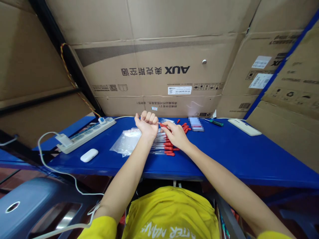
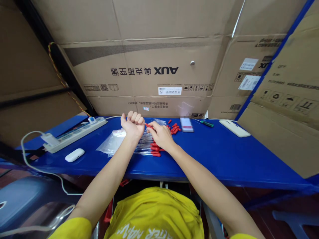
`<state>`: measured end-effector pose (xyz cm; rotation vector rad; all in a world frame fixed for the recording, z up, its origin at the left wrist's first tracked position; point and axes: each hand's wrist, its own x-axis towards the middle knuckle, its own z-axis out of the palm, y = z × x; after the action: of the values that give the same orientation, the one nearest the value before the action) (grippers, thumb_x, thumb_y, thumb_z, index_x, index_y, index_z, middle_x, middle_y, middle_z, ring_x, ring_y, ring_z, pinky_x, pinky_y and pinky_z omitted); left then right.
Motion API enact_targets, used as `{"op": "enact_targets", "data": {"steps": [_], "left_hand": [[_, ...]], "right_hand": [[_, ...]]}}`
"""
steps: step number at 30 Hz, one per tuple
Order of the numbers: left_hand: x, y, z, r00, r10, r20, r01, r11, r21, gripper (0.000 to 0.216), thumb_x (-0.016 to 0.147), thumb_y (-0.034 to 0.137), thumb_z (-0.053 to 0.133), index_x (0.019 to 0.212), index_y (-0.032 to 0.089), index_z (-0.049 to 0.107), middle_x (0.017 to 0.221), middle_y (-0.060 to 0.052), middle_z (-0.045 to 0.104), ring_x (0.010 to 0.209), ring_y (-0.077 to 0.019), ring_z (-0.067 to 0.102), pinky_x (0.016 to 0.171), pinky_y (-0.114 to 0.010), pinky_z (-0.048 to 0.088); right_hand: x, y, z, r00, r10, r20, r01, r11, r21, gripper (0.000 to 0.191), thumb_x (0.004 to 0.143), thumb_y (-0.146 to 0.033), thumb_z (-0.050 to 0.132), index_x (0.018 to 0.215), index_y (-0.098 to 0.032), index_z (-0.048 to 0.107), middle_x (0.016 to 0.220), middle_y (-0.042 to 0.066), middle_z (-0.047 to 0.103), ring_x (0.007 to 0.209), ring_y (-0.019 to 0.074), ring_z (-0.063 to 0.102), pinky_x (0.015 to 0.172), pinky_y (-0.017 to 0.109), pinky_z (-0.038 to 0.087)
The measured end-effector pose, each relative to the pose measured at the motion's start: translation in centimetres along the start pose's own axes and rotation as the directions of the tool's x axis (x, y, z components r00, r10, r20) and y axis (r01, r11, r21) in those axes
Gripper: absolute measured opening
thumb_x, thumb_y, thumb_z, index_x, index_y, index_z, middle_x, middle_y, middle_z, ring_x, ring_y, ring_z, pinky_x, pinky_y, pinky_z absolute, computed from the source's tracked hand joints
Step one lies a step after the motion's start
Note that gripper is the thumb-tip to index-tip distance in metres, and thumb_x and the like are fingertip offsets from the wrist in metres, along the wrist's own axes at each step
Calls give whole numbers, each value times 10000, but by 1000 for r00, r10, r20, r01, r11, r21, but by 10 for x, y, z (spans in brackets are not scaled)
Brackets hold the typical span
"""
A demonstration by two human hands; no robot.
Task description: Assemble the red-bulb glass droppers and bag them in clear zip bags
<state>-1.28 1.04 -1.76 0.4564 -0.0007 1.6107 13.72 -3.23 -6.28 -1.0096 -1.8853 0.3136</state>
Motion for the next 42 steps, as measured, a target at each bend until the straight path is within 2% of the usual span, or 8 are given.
{"op": "enact_targets", "data": {"steps": [6, 12, 23, 32, 42], "left_hand": [[0, -3, 0, 1000, -2, 6, 2, 999, -36, 523, 1135, 418, 217, 655, 222, 147, 549, 66, 110, 442, -103, 121, 429, -275, 168], [-2, -5, 3, 1000, 15, 0, -15, 999, -32, 529, 1136, 410, 219, 650, 217, 146, 550, 61, 112, 440, -103, 137, 439, -283, 173], [-7, -10, 15, 998, 0, -69, -1, 1000, -5, 501, 1113, 274, 277, 641, 208, 119, 548, 51, 95, 454, -114, 117, 441, -284, 185], [-7, -12, 18, 996, -5, -84, 2, 1000, -30, 485, 1096, 265, 278, 647, 212, 103, 551, 56, 62, 452, -114, 92, 433, -292, 162], [-6, -11, 17, 998, -10, -56, 8, 999, -36, 475, 1094, 233, 257, 647, 211, 98, 551, 57, 57, 454, -110, 79, 426, -278, 156]], "right_hand": [[-2, -2, 3, 1000, 0, -5, 0, 1000, 3, 123, 1075, -318, 564, 1101, -248, 661, 913, 6, 831, 710, 198, 726, 733, 292, 459], [-4, -10, 5, 999, 21, -26, -21, 1000, 0, 157, 1094, -359, 509, 1106, -254, 626, 754, -15, 764, 649, 211, 702, 668, 289, 428], [-6, -16, 9, 992, 57, -109, -57, 998, 3, 195, 1103, -403, 447, 1065, -263, 578, 697, -15, 692, 621, 217, 681, 637, 294, 426], [-6, -19, 12, 980, 45, -192, -57, 997, -56, 198, 1095, -398, 444, 1008, -260, 557, 713, -11, 674, 609, 208, 636, 625, 302, 386], [-4, -21, 11, 983, 50, -179, -65, 995, -78, 201, 1087, -389, 440, 943, -270, 514, 638, -28, 629, 580, 215, 628, 624, 303, 374]]}}
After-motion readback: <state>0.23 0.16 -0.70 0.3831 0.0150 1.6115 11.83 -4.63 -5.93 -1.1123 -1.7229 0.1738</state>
